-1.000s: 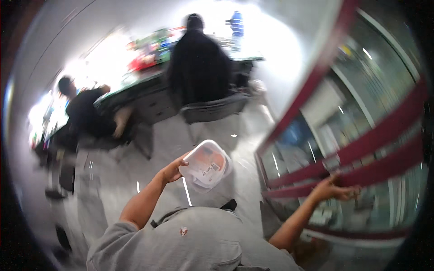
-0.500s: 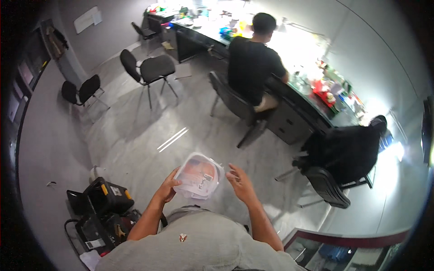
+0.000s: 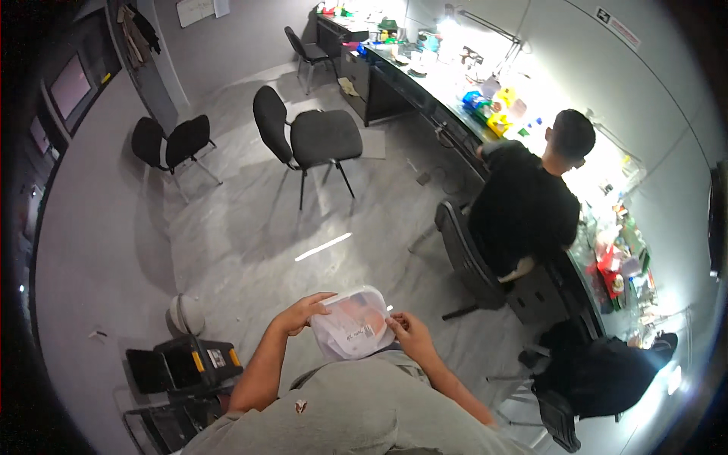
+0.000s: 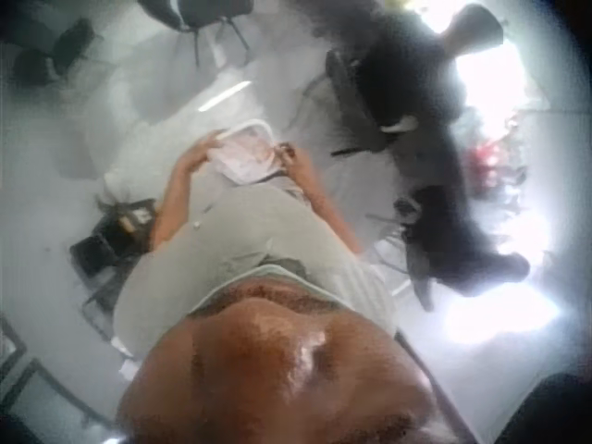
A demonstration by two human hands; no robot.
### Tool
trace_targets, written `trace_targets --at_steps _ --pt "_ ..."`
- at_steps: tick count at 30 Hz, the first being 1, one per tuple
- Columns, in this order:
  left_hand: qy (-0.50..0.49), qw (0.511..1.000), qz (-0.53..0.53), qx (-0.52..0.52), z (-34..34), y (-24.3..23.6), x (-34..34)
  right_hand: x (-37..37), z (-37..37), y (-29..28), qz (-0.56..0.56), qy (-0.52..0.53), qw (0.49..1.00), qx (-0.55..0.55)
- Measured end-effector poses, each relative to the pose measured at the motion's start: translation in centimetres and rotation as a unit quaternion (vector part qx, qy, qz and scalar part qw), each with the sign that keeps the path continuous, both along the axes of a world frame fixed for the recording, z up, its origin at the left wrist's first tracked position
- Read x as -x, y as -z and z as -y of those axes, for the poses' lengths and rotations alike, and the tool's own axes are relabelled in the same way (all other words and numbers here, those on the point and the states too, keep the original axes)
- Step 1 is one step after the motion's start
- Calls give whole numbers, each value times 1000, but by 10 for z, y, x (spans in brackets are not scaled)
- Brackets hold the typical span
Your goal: The person retrieves a plastic container from a cabinet, scoops powder from the container to fill a bottle at the workbench, and returns the container to the cabinet. The person then sits at the workbench and handles the bottle using a hand tool.
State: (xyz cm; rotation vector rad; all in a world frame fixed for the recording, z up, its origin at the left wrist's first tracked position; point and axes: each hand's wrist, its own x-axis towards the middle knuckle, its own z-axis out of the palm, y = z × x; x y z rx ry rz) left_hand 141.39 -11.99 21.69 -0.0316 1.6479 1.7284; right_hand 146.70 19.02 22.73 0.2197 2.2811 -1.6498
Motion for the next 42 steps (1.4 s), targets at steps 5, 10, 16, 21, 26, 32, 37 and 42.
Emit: trace_targets --at_steps 5,10,16,21,26,32,37,42 --pt "-207 978 -17 -30 52 -34 96 179 56 -57 -9 -151 988 -9" --pt "-393 904 101 -135 88 19 188 305 106 -68 -40 -295 955 -5" --pt "-319 927 116 -156 103 46 376 476 125 -88 -27 -327 934 -140" --pt "-62 995 58 -42 78 -5 577 584 91 -89 -53 -193 975 -96" --pt "1 968 245 48 25 22 752 675 40 -90 -64 -104 992 -27" --pt "102 981 164 -2 -18 33 900 824 -29 -104 -173 -137 973 -69" --pt "105 981 147 -67 -72 -1 990 927 -73 -118 -225 -181 956 -42" --pt "198 947 197 -157 -166 -39 1099 1001 -123 -119 -207 -103 972 33"
